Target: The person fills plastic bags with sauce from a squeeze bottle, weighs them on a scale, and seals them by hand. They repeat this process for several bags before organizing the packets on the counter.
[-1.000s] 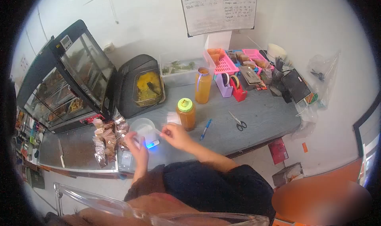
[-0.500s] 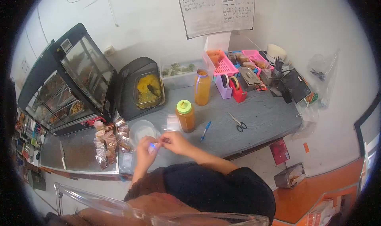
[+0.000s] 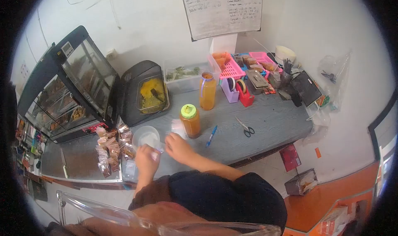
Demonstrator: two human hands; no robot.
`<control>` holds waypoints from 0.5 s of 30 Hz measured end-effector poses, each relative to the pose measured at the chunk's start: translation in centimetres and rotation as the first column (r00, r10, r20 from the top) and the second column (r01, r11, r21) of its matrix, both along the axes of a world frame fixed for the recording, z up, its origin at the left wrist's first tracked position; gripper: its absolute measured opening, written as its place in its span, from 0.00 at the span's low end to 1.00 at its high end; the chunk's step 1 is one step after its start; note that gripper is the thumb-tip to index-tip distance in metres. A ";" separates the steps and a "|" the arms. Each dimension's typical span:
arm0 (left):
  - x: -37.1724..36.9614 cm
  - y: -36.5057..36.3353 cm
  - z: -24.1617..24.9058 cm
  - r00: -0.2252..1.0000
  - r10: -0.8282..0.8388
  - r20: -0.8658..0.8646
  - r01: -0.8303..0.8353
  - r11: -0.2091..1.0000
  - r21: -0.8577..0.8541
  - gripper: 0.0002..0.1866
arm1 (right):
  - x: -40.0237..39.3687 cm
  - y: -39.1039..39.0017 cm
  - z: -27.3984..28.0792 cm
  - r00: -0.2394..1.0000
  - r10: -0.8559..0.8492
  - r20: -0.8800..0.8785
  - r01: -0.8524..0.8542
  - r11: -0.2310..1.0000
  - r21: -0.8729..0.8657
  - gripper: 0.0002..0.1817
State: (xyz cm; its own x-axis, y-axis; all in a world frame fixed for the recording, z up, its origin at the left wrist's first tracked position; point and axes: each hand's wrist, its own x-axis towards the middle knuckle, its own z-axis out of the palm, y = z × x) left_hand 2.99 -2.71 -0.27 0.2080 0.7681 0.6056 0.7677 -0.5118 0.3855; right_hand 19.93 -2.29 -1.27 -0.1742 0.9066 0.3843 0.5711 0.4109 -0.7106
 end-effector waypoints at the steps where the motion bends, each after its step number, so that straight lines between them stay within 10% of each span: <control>1: 0.3 -0.2 0.0 1.000 -0.003 0.016 0.003 1.000 -0.016 0.07 | 0.1 0.1 -0.5 0.999 0.044 0.023 -0.046 0.990 0.135 0.07; 3: 0.8 -0.4 -0.1 0.998 -0.056 -0.027 0.053 0.994 -0.101 0.06 | 0.3 0.2 -1.4 0.989 0.121 0.086 -0.145 0.910 0.388 0.09; 7: 1.5 0.1 0.3 0.928 -0.355 0.111 0.361 0.932 -0.041 0.15 | 0.7 -0.4 -1.3 0.999 0.035 0.034 -0.043 0.959 0.281 0.15; 12: 1.3 0.4 0.2 0.943 -0.332 -0.035 0.329 0.943 -0.055 0.28 | 1.5 0.0 -2.7 0.988 0.140 -0.058 -0.127 0.972 0.197 0.15; 15: 0.5 1.1 -1.0 0.944 -0.313 0.107 0.322 0.944 -0.073 0.32 | 2.9 0.6 -6.1 0.939 -0.218 -0.267 0.301 0.896 0.328 0.26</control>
